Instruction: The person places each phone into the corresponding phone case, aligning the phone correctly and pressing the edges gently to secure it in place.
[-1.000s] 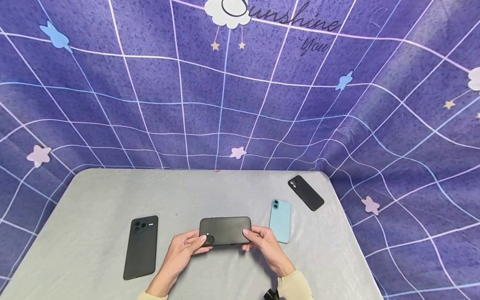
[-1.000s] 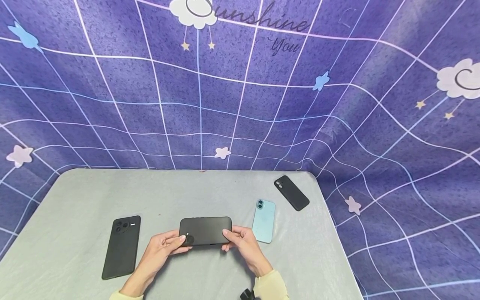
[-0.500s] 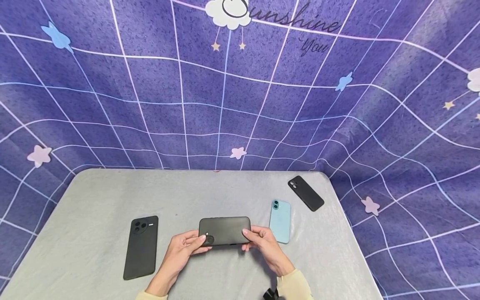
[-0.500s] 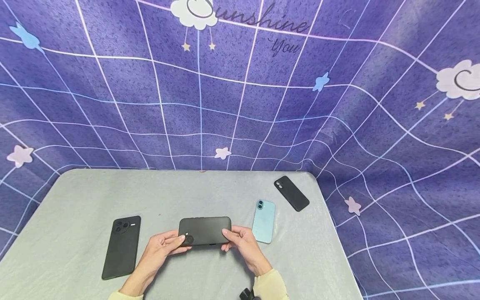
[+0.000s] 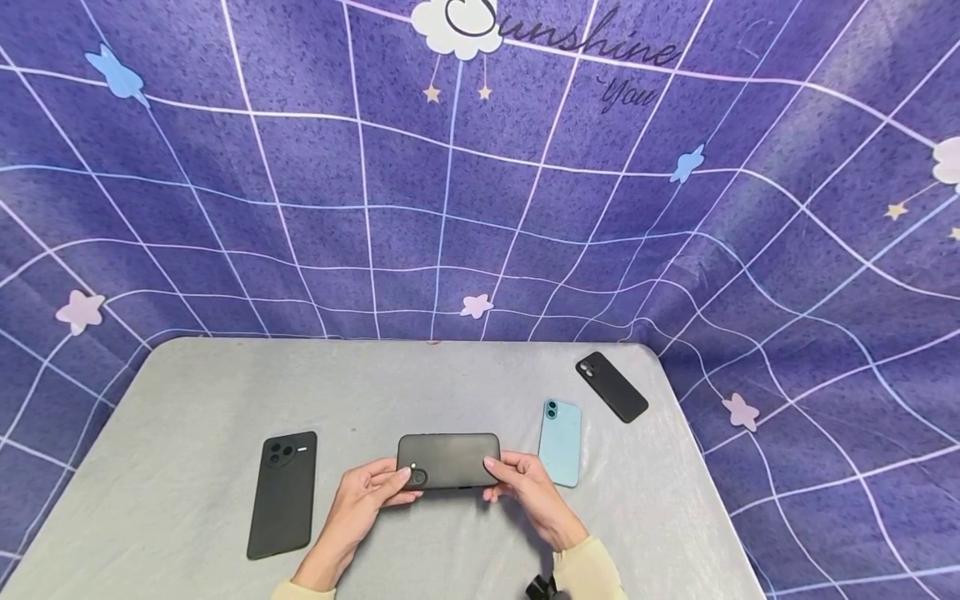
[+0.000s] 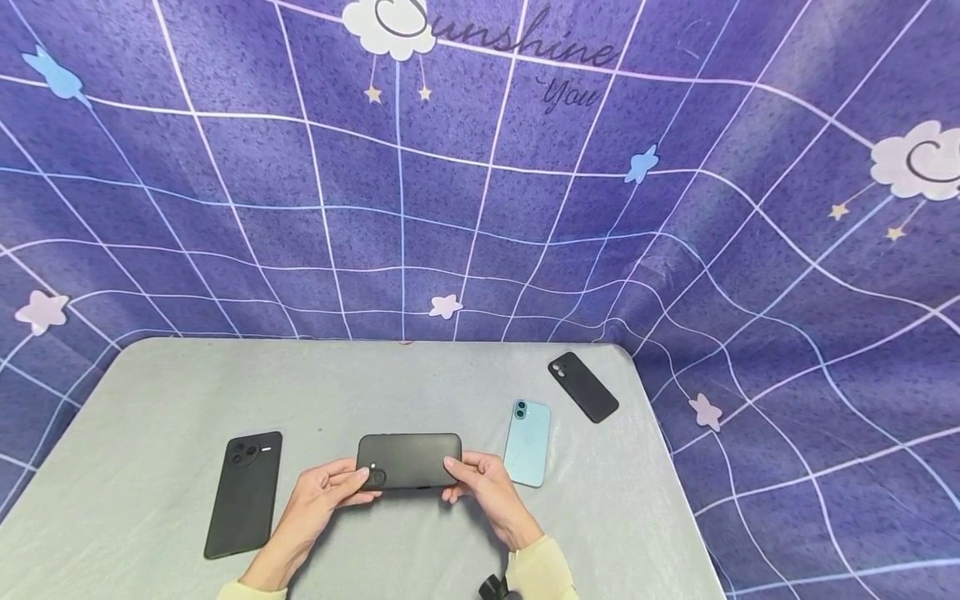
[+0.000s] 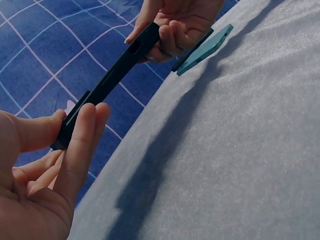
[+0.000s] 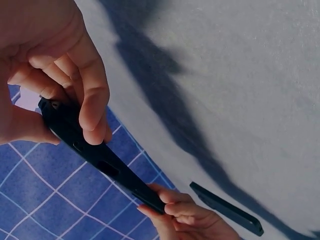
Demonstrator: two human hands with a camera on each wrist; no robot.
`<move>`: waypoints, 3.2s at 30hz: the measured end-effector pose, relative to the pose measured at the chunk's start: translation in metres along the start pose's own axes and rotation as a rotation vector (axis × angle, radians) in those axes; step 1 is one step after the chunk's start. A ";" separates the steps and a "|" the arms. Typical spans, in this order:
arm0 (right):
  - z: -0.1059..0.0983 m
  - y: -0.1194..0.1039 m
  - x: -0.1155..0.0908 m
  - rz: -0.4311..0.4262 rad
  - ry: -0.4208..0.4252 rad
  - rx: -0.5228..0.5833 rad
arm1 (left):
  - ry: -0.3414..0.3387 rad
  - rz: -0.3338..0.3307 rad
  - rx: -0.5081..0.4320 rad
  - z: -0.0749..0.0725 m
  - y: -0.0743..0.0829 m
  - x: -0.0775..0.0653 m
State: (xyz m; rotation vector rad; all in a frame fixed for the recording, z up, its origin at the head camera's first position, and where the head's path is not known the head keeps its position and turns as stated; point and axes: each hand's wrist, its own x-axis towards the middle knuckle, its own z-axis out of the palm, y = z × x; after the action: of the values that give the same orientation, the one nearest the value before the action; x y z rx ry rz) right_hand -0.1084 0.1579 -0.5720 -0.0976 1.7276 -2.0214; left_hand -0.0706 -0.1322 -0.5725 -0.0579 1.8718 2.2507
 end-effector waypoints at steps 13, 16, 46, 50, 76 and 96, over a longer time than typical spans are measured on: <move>0.000 -0.005 -0.001 0.044 -0.055 0.032 | 0.045 -0.043 0.035 0.001 0.005 0.000; 0.000 -0.005 -0.001 0.038 -0.066 0.050 | 0.042 -0.028 0.033 0.000 0.006 0.000; -0.002 -0.003 -0.001 -0.016 -0.147 0.100 | 0.110 -0.046 0.003 0.001 0.007 0.001; -0.002 -0.003 -0.001 -0.012 -0.140 0.095 | 0.104 -0.063 -0.014 0.001 0.006 0.001; 0.001 -0.003 0.002 -0.010 -0.116 -0.009 | 0.166 -0.060 0.015 0.002 0.007 0.000; 0.002 0.002 0.003 -0.055 -0.128 0.008 | 0.182 -0.063 0.002 0.004 0.008 0.001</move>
State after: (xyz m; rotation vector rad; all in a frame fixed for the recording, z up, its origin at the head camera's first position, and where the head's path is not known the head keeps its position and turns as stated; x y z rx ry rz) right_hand -0.1100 0.1546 -0.5739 -0.2685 1.6541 -2.0142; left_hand -0.0730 -0.1299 -0.5639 -0.3262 1.9306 2.2685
